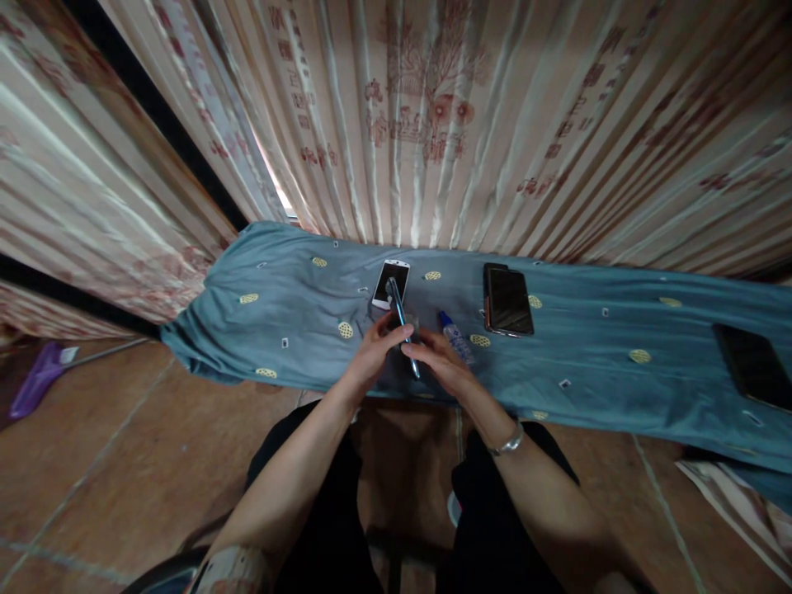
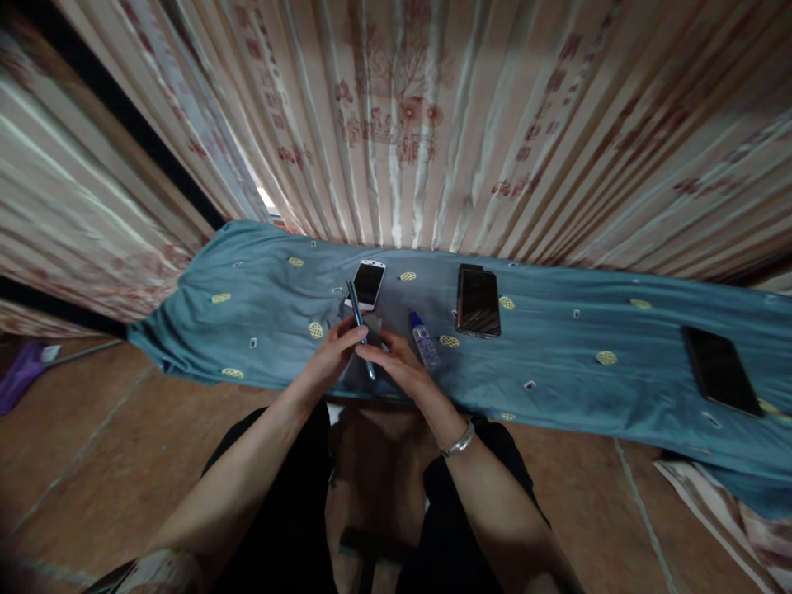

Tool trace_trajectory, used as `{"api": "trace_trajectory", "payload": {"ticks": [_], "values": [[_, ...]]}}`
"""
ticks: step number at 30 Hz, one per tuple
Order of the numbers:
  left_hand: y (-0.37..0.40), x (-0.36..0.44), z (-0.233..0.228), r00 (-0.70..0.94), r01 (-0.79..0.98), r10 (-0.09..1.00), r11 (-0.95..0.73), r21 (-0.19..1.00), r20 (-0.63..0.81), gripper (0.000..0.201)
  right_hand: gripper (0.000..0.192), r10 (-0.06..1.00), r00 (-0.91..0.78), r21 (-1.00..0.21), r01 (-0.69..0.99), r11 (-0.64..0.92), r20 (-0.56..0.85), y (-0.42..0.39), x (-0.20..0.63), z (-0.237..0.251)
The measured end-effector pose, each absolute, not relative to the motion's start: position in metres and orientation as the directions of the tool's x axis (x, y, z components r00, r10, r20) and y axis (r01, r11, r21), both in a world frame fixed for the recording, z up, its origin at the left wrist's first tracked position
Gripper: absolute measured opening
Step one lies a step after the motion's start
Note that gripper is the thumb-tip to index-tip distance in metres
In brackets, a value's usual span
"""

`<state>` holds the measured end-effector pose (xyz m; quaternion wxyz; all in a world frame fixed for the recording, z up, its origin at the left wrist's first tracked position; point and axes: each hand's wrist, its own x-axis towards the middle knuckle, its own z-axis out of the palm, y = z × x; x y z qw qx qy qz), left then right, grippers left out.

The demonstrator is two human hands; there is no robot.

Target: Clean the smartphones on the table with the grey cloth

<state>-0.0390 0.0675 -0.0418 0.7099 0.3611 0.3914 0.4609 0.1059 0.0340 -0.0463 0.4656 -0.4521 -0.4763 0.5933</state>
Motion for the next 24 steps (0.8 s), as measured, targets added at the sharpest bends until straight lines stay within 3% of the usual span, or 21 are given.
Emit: {"api": "trace_trajectory", "payload": {"ticks": [9, 18, 24], "values": [[0.069, -0.044, -0.035, 0.143, -0.280, 0.978, 0.188, 0.941, -0.153, 0.042, 0.051, 0.950, -0.274, -0.969, -0.151, -0.194, -0.148, 0.030, 0.107, -0.050], [0.075, -0.050, -0.039, 0.126, -0.141, 0.991, 0.056, 0.988, -0.039, 0.047, 0.042, 0.886, -0.304, -0.863, -0.262, -0.432, -0.351, 0.025, 0.100, -0.062], [0.077, -0.051, -0.039, 0.073, -0.048, 0.995, -0.057, 0.997, 0.060, 0.056, 0.045, 0.885, -0.289, -0.865, -0.248, -0.436, -0.364, 0.021, 0.100, -0.066]]}}
